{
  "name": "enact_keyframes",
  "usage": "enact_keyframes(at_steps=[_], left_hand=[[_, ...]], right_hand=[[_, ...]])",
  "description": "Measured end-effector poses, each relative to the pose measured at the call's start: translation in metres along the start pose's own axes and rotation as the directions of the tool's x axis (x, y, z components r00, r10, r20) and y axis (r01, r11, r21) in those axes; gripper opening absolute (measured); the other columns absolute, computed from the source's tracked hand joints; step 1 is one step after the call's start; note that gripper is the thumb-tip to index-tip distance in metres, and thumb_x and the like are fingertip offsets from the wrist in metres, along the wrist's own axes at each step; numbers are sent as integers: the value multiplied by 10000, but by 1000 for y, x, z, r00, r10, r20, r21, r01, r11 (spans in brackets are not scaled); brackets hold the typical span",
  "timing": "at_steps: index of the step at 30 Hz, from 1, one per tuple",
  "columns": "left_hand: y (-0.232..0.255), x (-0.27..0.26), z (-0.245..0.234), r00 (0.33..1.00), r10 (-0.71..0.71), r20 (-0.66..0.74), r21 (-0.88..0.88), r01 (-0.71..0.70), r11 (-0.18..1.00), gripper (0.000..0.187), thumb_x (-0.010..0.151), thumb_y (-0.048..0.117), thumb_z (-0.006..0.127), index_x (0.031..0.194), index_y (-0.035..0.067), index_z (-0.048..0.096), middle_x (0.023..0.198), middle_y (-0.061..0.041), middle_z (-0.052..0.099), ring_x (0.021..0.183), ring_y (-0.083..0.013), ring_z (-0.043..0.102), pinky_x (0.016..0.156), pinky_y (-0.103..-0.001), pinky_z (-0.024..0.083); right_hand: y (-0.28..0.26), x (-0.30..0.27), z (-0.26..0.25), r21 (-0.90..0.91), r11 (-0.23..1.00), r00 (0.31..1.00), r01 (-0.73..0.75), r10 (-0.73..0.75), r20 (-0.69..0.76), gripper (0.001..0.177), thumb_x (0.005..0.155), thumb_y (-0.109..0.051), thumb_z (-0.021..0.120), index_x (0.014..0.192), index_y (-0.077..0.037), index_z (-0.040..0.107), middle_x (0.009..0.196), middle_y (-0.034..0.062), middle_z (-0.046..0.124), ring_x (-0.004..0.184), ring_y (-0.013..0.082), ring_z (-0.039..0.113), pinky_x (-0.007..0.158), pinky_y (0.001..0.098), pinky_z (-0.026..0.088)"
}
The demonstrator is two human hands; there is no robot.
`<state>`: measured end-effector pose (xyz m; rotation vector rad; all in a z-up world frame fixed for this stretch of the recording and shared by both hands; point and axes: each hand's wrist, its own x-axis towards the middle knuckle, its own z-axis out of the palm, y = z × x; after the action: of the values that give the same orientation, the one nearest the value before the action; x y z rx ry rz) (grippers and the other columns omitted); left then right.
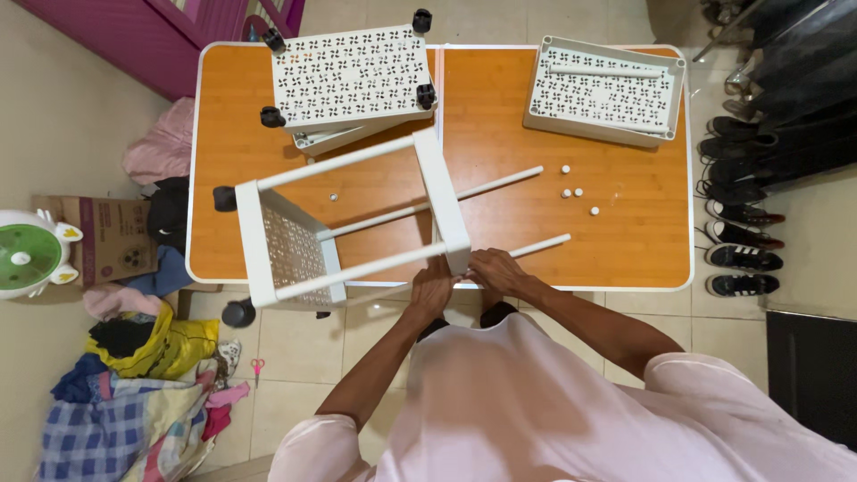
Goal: The person assembles a white plastic storage cart by inserting vertical poles into the base and attaching perforated shelves. They repeatedly insert and remove poles and shelves to fit them correctly, then place the assembled unit on the table.
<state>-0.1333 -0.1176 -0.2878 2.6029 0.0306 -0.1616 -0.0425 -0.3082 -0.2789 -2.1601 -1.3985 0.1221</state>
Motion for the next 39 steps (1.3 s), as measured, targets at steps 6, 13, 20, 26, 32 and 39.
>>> enact_keyframes(at_steps=[6,13,20,26,32,39], left_hand=[[26,-8,-30,980,-86,178,-116,107,987,602,924,403,708,1214,-83,505,1067,-298,638,894,-455,690,752,-523,561],[60,-27,-70,983,-14,183,-208,52,977,534,975,384,633,1168,-95,498,1109,-325,620,876,-481,686,744,-562,543],[84,-37,-92,961,2,276,-237,66,969,542,964,390,644,1198,-83,522,1172,-316,626,1019,-486,659,863,-594,491],[99,-33,-93,917,11,398,-274,108,956,641,963,419,647,1336,-74,480,1292,-327,566,1149,-501,609,926,-580,491],[113,-26,-86,918,89,387,-277,24,960,581,964,397,633,1382,12,514,1333,-309,548,1206,-494,574,939,-586,472],[136,-10,-94,860,30,510,-249,114,962,557,994,391,580,1384,4,488,1365,-260,566,1185,-454,604,939,-561,480]], right_hand=[[-21,-10,-36,14,1000,1000,5,-5,0,216,883,-205,746,891,-65,581,796,93,611,749,313,634,648,438,492],[-45,-18,-66,7,999,998,38,-38,-47,175,852,-142,740,887,-56,591,814,96,623,726,309,636,628,429,495],[-66,-34,-94,33,999,999,7,-6,-34,223,836,-187,771,854,-57,590,763,98,604,684,311,634,603,431,487],[-73,-46,-111,40,999,999,-3,5,-36,202,841,-170,753,871,-65,583,781,91,611,688,308,633,590,427,479],[-68,-59,-123,16,999,999,-39,39,-23,209,865,-200,758,868,-66,598,738,90,599,660,313,625,580,432,476],[-59,-70,-136,1,998,998,-62,62,-33,204,911,-232,727,883,-58,623,742,89,621,658,306,643,558,434,482]])
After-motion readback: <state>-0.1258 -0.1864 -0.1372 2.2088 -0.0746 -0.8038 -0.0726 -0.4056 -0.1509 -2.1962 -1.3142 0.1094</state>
